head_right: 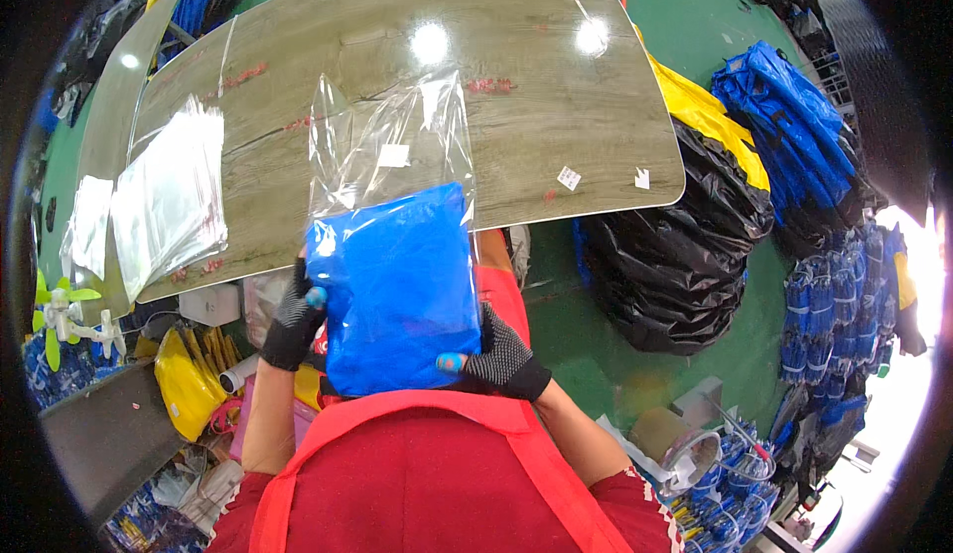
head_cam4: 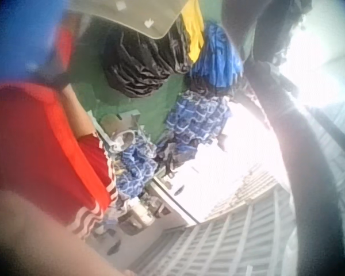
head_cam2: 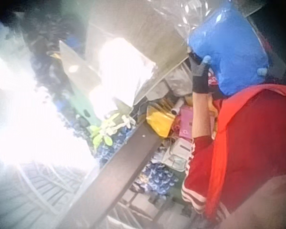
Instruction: The person folds yellow and blue delivery bags on a table, then places each folded bag into a clear plastic bag. The person repeats this sequence for multiple bags, alternating between yellow and blue items.
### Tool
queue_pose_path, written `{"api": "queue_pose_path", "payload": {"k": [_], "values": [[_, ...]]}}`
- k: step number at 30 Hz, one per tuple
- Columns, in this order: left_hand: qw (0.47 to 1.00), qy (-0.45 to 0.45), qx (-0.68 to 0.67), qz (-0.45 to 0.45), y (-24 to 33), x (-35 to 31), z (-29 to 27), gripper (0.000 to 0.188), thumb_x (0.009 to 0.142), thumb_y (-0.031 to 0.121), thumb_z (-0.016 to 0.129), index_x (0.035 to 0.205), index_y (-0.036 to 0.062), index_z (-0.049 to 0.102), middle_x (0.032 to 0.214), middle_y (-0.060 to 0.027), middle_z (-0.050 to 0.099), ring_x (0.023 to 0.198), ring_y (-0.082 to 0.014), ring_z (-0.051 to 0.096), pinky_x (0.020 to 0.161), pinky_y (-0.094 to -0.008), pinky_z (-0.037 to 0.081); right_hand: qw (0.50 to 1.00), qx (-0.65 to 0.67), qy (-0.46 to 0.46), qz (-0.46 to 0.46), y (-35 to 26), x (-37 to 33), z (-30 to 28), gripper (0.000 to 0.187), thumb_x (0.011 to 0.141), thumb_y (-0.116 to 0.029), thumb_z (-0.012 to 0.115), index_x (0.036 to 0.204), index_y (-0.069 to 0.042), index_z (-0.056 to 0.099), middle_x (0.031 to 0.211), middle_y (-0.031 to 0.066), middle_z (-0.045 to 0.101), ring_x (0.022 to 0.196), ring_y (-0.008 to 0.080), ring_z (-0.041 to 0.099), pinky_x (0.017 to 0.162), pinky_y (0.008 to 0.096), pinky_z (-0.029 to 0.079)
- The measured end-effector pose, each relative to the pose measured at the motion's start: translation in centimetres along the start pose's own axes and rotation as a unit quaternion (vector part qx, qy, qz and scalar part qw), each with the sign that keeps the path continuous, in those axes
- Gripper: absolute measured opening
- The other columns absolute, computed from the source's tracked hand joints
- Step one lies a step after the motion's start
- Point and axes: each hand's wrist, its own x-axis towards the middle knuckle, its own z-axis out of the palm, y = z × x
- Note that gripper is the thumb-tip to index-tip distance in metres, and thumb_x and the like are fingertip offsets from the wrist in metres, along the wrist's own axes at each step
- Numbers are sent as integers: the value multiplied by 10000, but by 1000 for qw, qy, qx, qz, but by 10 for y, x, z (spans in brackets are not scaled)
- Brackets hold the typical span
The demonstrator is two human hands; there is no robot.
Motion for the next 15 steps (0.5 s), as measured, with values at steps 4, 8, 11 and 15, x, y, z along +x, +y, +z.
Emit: {"api": "queue_pose_path", "payload": {"k": [4,8,11,15], "values": [[865,-214,454,-13,-9,-10,-5,645,762,260,804,1298,29,528,1289,-114,564,1184,-241,514,1005,-387,421,987,138,71,-27,-22,16,-25,799,804,-270,791,1422,-16,353,1343,151,528,1210,245,527,1032,397,429],[955,-111,168,-216,-3,-6,-1,977,751,412,787,1497,71,256,1428,-170,421,1227,-311,500,1028,-440,425,999,30,-43,-4,-19,19,-10,804,796,-311,792,1425,-29,378,1363,151,518,1265,262,483,1054,400,403],[998,-30,12,-60,5,-3,9,684,803,172,770,1374,29,423,1251,-128,589,1092,-243,597,925,-403,515,998,-35,-47,-38,-15,21,-8,801,780,-353,793,1402,-24,409,1330,157,537,1251,277,487,1070,405,389],[830,-222,511,34,6,-4,11,723,802,168,780,1396,16,396,1349,-120,525,1208,-231,520,1019,-395,438,966,215,109,-97,-10,27,-18,658,790,-330,783,1279,23,521,1151,159,643,974,219,649,852,364,550]]}}
